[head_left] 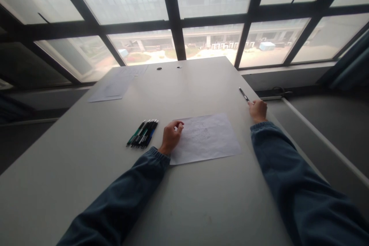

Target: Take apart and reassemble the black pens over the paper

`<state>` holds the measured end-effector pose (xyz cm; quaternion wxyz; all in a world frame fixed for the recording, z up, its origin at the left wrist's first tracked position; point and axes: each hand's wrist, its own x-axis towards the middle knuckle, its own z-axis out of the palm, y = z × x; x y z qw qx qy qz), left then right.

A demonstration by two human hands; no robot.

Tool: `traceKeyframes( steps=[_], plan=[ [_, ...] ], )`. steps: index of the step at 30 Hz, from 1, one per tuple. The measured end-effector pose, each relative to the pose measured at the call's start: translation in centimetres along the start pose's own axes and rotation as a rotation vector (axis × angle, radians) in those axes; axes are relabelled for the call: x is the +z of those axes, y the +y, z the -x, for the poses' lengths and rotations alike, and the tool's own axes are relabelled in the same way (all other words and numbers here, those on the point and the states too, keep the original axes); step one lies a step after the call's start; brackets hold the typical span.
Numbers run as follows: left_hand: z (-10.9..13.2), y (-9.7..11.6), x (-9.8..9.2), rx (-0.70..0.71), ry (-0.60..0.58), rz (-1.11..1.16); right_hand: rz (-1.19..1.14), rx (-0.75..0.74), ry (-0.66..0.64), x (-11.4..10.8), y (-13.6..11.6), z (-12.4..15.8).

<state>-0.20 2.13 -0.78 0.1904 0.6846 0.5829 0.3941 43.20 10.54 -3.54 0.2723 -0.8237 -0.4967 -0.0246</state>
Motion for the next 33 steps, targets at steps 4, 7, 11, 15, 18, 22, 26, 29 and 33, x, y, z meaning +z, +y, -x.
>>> traceKeyframes(
  steps=[4,7,11,15,18,22,26,29,33],
  plan=[
    [0.0,1.0,-1.6,0.127,-0.059,-0.134,-0.037,-0.047,0.029,0.1,0.2,0.7],
    [-1.0,1.5,-4.1,0.162,-0.139,-0.269,-0.045,-0.062,0.027,0.0,-0.4,1.6],
    [-3.3,0.1,-8.2,0.01,-0.113,-0.513,-0.043,-0.081,0.002,-0.3,-1.9,2.9],
    [-4.9,-2.8,-10.9,-0.153,-0.136,-0.689,-0.034,-0.135,-0.038,-0.4,-3.4,4.3],
    [-5.4,-4.4,-11.4,-0.256,-0.203,-0.762,-0.019,-0.18,-0.056,-0.5,-4.3,5.2],
    [-5.5,-5.1,-11.2,-0.27,-0.247,-0.775,-0.003,-0.222,-0.067,-0.8,-5.0,6.1],
    [-5.5,-5.1,-10.9,-0.281,-0.246,-0.78,0.006,-0.237,-0.076,-1.2,-5.4,6.7],
    [-5.3,-4.9,-10.7,-0.306,-0.244,-0.783,0.007,-0.242,-0.091,-1.3,-5.6,6.8],
    [-5.1,-4.6,-10.3,-0.32,-0.217,-0.798,0.01,-0.245,-0.086,-1.3,-5.5,6.8]
  ],
)
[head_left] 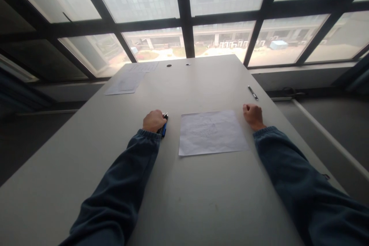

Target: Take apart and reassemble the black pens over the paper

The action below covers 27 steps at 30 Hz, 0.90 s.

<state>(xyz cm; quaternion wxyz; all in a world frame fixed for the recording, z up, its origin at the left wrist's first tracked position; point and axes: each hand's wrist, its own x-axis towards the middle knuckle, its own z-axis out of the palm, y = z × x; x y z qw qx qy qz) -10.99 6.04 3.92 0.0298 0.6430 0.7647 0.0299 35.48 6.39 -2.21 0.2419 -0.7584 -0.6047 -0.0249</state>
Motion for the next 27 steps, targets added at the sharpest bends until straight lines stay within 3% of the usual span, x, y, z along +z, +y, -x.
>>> traceKeyframes(
  steps=[9,14,17,20,24,27],
  plan=[
    [-0.3,0.0,0.5,0.018,0.029,-0.019,0.005,0.004,-0.002,-0.1,-0.1,0.2],
    [0.3,0.6,-1.7,0.065,0.051,0.083,-0.007,0.012,0.005,0.0,-0.1,0.2],
    [1.5,2.1,-3.6,0.119,0.138,0.303,-0.042,0.018,0.022,0.1,-0.1,0.1],
    [3.1,4.5,-4.4,0.223,0.181,0.633,-0.167,-0.084,0.046,-0.1,-0.5,0.3],
    [4.8,7.5,-2.9,0.293,0.119,1.106,-0.512,-0.304,0.035,-1.0,-2.9,1.9],
    [6.0,9.2,-0.6,0.319,0.053,1.369,-0.761,-0.369,-0.092,-1.8,-5.8,4.3]
  ],
)
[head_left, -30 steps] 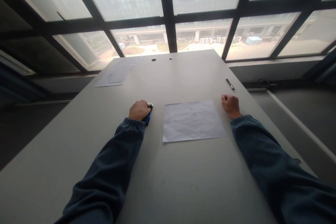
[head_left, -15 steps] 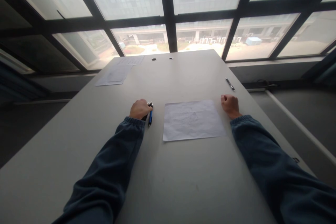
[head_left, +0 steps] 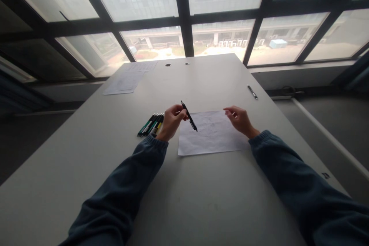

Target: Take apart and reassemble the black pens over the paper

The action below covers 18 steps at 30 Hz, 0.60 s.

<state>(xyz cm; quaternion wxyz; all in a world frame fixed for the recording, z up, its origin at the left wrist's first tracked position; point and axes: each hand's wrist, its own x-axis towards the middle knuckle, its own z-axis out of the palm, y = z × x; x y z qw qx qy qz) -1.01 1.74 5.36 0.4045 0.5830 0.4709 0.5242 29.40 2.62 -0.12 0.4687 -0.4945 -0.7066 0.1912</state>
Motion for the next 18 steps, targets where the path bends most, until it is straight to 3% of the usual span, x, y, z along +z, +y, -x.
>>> traceKeyframes(
  steps=[4,6,11,15,18],
  plan=[
    [1.7,-2.2,2.6,-0.008,0.097,0.186,-0.385,0.072,-0.252,2.6,-3.3,2.0],
    [2.5,-3.1,3.5,-0.025,0.103,0.25,-0.528,0.107,-0.298,3.3,-4.1,2.7],
    [3.2,-4.0,4.0,-0.043,0.036,0.278,-0.564,0.166,-0.144,3.6,-3.9,2.9],
    [2.6,-3.9,2.9,0.019,0.039,0.201,-0.463,0.098,0.007,3.1,-2.5,2.1],
    [2.1,-4.3,2.3,0.077,0.064,0.138,-0.396,0.054,0.05,2.6,-1.7,1.6]
  ],
)
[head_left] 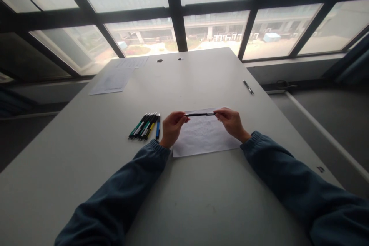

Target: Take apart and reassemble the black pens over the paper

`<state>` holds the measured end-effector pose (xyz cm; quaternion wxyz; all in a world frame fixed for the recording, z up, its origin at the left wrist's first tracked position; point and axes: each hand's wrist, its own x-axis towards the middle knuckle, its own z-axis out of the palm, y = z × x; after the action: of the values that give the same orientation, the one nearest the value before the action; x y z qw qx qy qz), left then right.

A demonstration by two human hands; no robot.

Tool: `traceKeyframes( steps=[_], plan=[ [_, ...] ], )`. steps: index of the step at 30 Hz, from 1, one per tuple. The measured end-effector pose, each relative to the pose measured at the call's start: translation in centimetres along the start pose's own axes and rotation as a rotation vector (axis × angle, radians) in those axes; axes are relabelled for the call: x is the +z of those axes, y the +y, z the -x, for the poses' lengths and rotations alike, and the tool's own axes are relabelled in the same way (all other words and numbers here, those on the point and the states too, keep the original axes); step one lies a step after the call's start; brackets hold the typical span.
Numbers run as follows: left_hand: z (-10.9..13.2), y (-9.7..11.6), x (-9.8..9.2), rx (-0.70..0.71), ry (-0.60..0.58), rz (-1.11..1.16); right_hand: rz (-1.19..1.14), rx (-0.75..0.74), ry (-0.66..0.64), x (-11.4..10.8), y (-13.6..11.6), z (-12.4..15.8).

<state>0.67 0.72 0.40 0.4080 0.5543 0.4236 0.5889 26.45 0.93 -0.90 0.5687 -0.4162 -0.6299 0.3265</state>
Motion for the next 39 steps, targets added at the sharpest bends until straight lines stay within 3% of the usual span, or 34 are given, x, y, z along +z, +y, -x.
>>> traceKeyframes(
  steps=[6,12,17,39],
  plan=[
    [-0.2,-1.5,-0.7,0.069,-0.02,-0.103,0.017,-0.045,-0.013,-0.5,0.6,-0.1],
    [-0.5,-2.1,-1.4,0.18,-0.041,-0.205,-0.115,0.094,0.072,-0.2,1.2,0.0],
    [-0.4,-2.2,-1.3,0.228,-0.028,-0.255,-0.144,0.113,0.112,0.0,1.1,0.0],
    [-0.4,-2.2,-1.2,0.258,-0.017,-0.303,-0.09,0.097,0.132,0.2,1.6,0.3]
  ],
)
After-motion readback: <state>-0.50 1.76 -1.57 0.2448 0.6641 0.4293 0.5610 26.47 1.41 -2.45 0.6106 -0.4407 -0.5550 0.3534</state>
